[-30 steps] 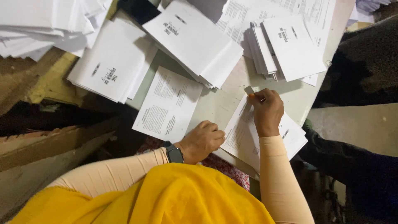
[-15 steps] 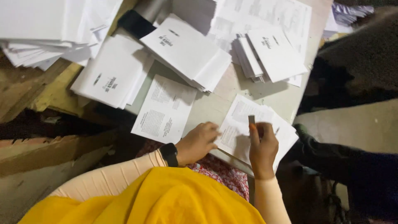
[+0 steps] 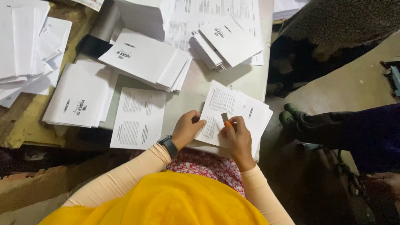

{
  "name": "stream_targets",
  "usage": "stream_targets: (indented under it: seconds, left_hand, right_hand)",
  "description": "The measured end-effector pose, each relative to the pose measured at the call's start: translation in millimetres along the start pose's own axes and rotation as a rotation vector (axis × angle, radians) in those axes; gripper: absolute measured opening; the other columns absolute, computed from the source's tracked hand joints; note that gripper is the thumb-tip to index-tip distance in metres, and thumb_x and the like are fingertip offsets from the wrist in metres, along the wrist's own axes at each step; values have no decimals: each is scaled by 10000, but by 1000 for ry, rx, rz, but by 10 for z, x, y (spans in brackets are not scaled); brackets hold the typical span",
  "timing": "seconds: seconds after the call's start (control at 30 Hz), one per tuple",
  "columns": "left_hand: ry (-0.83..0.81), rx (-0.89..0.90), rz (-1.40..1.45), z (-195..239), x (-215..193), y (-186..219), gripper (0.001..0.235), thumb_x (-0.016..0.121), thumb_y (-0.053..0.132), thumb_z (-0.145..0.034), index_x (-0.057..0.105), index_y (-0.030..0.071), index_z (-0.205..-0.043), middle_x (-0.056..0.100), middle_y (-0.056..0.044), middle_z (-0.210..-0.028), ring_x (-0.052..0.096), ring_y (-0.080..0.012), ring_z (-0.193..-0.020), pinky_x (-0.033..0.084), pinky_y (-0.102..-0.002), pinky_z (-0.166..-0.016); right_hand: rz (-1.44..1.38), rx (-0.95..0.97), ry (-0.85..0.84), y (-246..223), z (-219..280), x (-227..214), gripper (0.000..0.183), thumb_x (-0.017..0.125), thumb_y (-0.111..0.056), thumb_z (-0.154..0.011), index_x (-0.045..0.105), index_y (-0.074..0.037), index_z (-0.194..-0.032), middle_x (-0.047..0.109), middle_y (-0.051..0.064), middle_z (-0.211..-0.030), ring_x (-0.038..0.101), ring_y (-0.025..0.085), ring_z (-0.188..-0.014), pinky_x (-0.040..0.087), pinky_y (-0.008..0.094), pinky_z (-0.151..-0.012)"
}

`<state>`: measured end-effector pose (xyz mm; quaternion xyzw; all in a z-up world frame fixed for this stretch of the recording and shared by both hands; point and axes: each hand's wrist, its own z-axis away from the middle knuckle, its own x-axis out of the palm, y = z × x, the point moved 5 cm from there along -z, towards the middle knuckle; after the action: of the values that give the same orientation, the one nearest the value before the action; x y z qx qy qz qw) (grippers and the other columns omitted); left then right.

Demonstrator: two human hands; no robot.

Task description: Folding printed paper sheets into booklets and organizing them into neat stacks on a production table.

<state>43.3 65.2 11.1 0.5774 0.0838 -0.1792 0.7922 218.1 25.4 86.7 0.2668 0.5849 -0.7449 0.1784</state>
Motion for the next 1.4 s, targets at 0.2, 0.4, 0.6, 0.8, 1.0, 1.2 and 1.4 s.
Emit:
stream_targets:
  seconds: [0.2, 0.4, 0.6, 0.8, 1.0, 1.2, 1.4]
  left_hand:
    - [76, -52, 203, -48, -71, -259, 259, 644, 266, -893, 673, 80, -1070, 696, -160, -844, 661, -270, -864, 517, -395, -762]
    - [60, -162, 348, 46, -255, -330, 260, 582, 248, -956, 634, 37, -1098, 675, -113, -908, 592, -216, -913, 481, -368, -819]
    - [-255, -116, 886, 382, 26, 287, 382, 503, 161, -975, 515, 25, -1332, 629, -124, -1228, 580, -240, -1121, 419, -398, -1029]
    - [-448, -89, 829, 345, 368, 262, 270, 493, 198, -999, 570, 45, -1207, 676, -103, -1110, 612, -191, -989, 476, -359, -934]
    - [-340, -28, 657, 248, 293, 133, 200, 449, 199, -1020, 549, 47, -1105, 682, -104, -1009, 603, -176, -929, 491, -335, -883]
    - [-161, -102, 453, 113, 171, 16, 222, 459, 225, -962, 559, 72, -1088, 703, -104, -1042, 669, -204, -852, 522, -302, -666]
    - [-201, -85, 487, 137, 350, 123, 305, 444, 240, -960, 544, 72, -1194, 673, -102, -1134, 649, -219, -977, 517, -313, -742]
  right_hand:
    - [-376, -6, 374, 887, -315, -484, 181, 653, -284, -968, 616, -108, -952, 577, 73, -630, 548, 153, -465, 467, 249, -406]
    - [-483, 340, 455, 1297, -316, -920, 284, 765, -358, -850, 611, -120, -838, 464, -9, -529, 390, 65, -397, 287, 180, -371]
    - [-579, 433, 331, 1051, -207, -716, 485, 879, -352, -729, 623, -14, -965, 542, 75, -625, 525, 140, -485, 422, 216, -464]
    - [-537, 516, 333, 829, -172, -747, 564, 821, -279, -801, 598, -11, -1244, 651, 200, -1000, 653, 297, -941, 505, 487, -841]
    - [-444, 410, 523, 1276, -234, -871, 452, 791, -260, -828, 647, -57, -1205, 672, 174, -969, 629, 229, -896, 520, 430, -778]
    - [-696, 97, 685, 2006, -224, -1337, 381, 679, -108, -866, 586, 0, -1220, 646, 82, -1200, 644, 139, -982, 547, 280, -899]
    - [-816, 226, 518, 2245, -253, -1376, 380, 688, -276, -903, 605, -6, -1158, 687, 79, -1133, 676, 159, -923, 576, 297, -802]
